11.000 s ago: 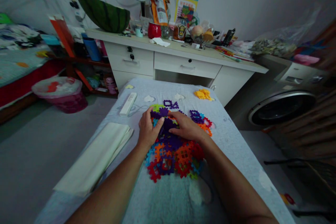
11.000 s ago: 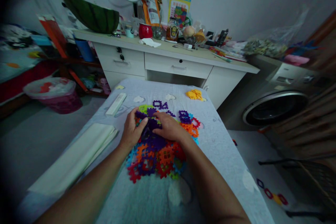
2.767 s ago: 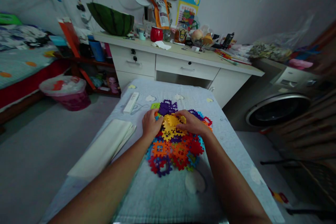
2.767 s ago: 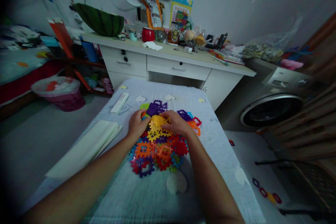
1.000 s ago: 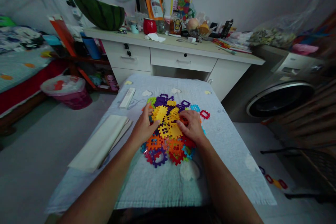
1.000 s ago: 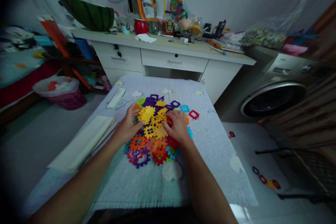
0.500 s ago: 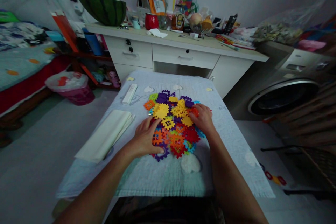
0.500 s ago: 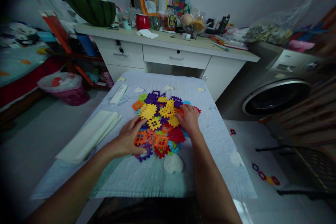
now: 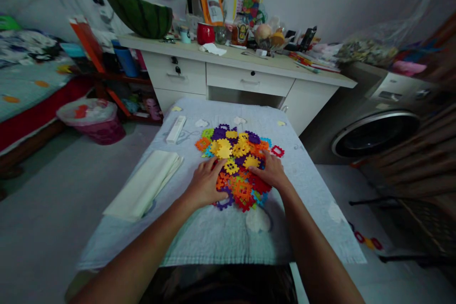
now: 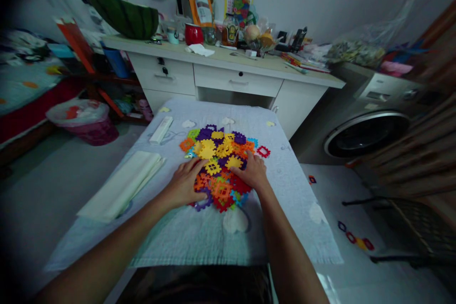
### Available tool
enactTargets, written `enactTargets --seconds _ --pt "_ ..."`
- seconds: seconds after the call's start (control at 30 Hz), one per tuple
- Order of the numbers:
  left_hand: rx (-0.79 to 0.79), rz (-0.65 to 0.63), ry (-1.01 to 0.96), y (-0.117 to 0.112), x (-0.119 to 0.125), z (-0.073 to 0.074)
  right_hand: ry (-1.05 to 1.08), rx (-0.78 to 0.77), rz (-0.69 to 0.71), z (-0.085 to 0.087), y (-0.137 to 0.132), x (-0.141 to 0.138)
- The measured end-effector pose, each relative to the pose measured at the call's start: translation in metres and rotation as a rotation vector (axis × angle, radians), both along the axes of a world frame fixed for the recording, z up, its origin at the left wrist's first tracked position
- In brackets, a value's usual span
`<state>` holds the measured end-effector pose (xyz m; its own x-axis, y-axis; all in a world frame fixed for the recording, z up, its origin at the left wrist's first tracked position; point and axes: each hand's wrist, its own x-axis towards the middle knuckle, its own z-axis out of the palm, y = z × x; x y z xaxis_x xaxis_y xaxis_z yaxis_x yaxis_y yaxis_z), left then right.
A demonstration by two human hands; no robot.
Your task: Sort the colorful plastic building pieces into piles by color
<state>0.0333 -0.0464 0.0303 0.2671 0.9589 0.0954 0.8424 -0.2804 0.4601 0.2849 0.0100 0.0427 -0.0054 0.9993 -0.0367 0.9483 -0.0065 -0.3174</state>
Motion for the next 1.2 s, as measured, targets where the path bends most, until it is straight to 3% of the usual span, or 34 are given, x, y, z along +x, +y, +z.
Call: enactTargets --seconds 0.17,0.33,0.53,0.7,0.87,1.03,1.13,1.2 --pt "0.050 -0.075 -0.094 0.011 0.001 0.000 0.151 0.062 0.165 -0.003 0.007 -0.009" --pt "0.061 -0.089 -0.226 0.017 0.002 0.000 0.414 0.136 0.240 -0.011 0.013 -0.006" --pt "0.100 -0.056 -0.392 0.031 0.015 -0.003 0.772 0.066 0.357 -0.009 0.012 -0.025" --pt "0.172 -0.017 -0.515 0.048 0.028 0.011 0.837 0.150 0.359 -0.001 0.028 -0.048" --pt "0.260 0.102 -0.517 0.071 0.016 0.021 0.915 0.191 0.332 0.007 0.062 -0.053" --pt "0.356 0.291 -0.368 0.090 -0.010 0.009 0.741 0.293 0.141 0.008 0.099 -0.030" --pt "0.283 0.397 -0.231 0.097 -0.019 -0.002 0.510 0.342 -0.013 0.008 0.116 -0.013" --pt "0.201 0.432 -0.164 0.100 -0.021 -0.008 0.380 0.260 -0.083 0.006 0.124 -0.008"
